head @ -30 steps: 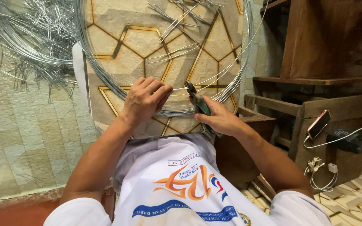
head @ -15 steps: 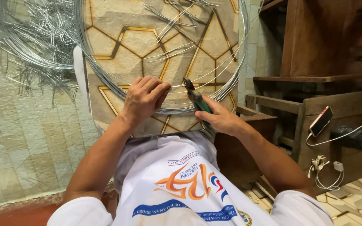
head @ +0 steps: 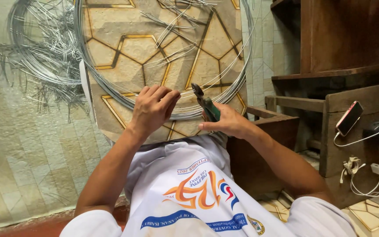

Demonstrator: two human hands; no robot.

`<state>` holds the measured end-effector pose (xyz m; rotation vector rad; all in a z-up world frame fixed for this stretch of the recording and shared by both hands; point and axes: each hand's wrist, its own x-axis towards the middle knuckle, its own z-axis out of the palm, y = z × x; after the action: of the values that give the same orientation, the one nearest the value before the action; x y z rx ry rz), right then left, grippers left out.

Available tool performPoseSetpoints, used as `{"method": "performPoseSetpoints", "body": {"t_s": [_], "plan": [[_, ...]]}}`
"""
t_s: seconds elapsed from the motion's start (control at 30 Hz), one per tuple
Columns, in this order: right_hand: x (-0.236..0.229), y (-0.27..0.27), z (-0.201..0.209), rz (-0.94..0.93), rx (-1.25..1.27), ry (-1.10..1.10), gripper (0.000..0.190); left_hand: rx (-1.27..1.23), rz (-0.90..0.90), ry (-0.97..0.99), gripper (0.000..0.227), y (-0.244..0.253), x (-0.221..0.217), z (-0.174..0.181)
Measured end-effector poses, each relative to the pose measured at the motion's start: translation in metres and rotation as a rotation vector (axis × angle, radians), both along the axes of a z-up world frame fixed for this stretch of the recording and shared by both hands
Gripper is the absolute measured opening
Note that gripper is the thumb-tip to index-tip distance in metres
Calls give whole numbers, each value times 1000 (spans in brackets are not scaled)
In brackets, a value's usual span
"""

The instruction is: Cutting and bending wire pieces to assemble a circular frame

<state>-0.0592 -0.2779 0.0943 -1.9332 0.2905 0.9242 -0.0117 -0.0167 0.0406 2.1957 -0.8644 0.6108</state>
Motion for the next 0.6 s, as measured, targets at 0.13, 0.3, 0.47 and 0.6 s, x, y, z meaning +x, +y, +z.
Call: {"method": "performPoseSetpoints", "body": {"t_s": [0.13, 0.3, 0.47, 0.6], "plan": [[0, 3, -5, -3, -55, -4, 43, 55, 0, 24, 5, -3, -1, 5], [-6, 3, -17, -71, -29, -9, 33, 247, -28, 227, 19, -10, -4, 19], [-8, 6, -10, -104, 25, -17, 33, 211, -199, 492, 43, -21, 14, 51], [-6, 7, -20, -163, -23, 1, 34, 251, -377, 673, 51, -30, 37, 69]]}}
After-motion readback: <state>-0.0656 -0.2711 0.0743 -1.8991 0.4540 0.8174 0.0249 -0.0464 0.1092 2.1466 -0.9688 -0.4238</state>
